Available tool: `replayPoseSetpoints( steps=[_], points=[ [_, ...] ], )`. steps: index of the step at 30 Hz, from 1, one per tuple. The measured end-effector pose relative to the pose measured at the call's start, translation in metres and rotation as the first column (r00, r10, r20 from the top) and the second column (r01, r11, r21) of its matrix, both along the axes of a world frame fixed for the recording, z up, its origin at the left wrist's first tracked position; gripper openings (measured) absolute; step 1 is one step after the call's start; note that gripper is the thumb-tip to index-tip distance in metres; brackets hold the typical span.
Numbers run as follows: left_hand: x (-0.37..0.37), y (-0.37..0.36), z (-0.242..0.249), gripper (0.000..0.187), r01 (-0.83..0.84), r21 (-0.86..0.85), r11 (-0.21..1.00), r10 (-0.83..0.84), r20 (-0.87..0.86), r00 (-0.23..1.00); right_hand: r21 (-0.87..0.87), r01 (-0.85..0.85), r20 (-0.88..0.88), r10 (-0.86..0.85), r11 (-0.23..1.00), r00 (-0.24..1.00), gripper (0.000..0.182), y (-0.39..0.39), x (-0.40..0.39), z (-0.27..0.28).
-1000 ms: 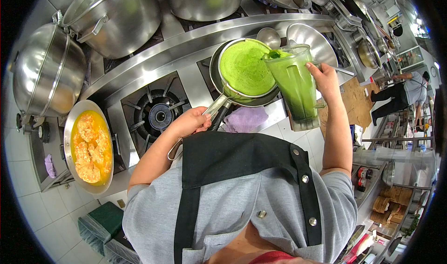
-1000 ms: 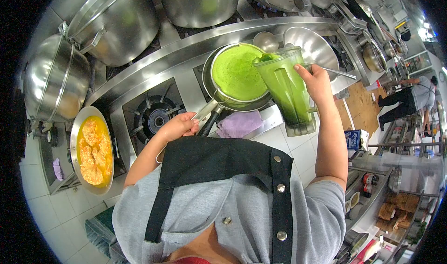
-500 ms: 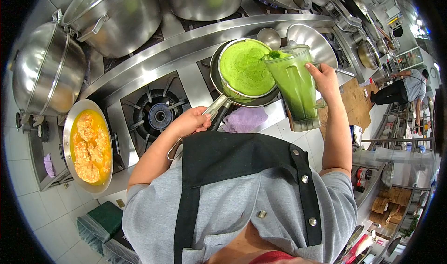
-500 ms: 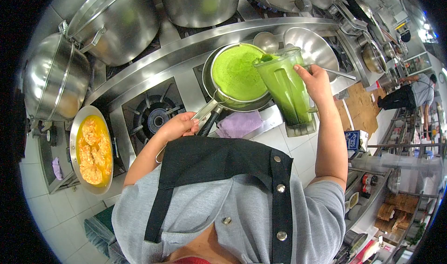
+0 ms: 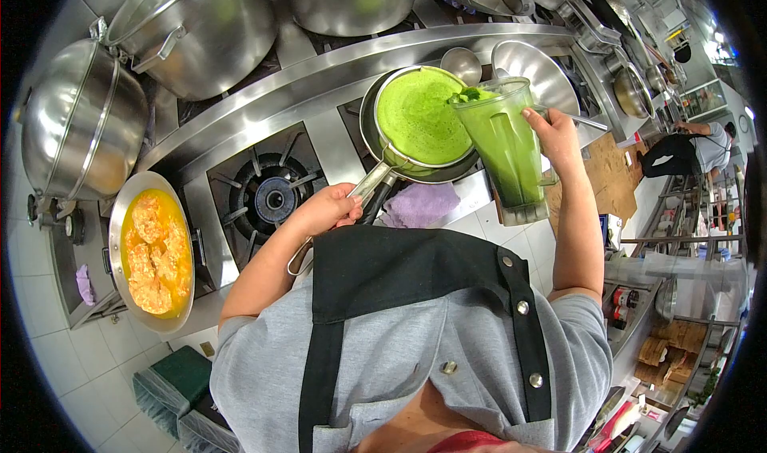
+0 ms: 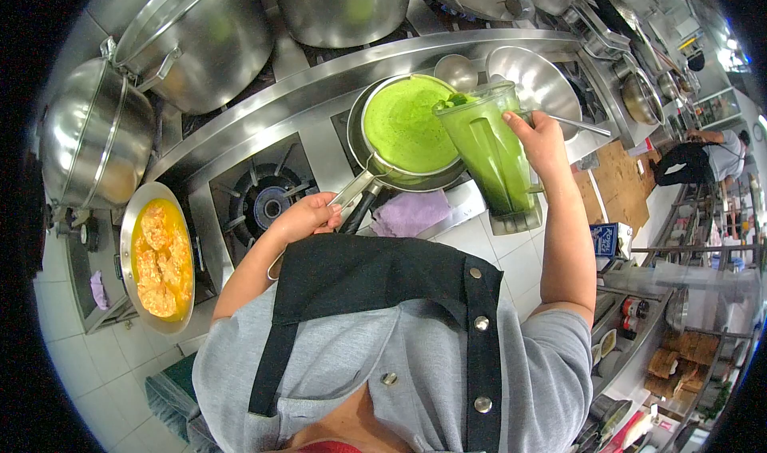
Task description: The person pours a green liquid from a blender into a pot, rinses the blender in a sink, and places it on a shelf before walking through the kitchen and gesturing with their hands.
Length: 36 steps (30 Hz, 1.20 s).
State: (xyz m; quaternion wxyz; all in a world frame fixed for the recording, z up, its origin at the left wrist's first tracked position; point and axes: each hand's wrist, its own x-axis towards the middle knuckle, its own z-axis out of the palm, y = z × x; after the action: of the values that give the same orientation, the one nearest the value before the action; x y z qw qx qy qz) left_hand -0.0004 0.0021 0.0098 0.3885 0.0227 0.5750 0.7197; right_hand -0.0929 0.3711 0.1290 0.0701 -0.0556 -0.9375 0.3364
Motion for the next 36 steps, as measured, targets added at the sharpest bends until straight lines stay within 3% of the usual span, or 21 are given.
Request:
replayPoseSetpoints(
  steps=[6, 11, 36],
  points=[
    [0.0, 0.0, 0.003, 0.013, 0.008, -0.012, 1.0, -0.008, -0.012, 1.0, 0.054, 0.002, 0.005, -0.003, 0.999, 1.0, 0.036, 0.0, -0.001, 0.0],
    [-0.001, -0.002, -0.003, 0.009, 0.024, 0.005, 1.0, -0.024, -0.011, 1.0, -0.004, 0.002, 0.002, -0.002, 1.0, 1.0, 0.043, -0.006, 0.001, 0.004],
    [-0.001, 0.0, 0.0, 0.009, 0.01, -0.007, 1.0, -0.01, 0.005, 1.0, -0.015, -0.006, 0.047, 0.007, 1.0, 0.999, 0.037, -0.001, -0.004, -0.003]
  ],
)
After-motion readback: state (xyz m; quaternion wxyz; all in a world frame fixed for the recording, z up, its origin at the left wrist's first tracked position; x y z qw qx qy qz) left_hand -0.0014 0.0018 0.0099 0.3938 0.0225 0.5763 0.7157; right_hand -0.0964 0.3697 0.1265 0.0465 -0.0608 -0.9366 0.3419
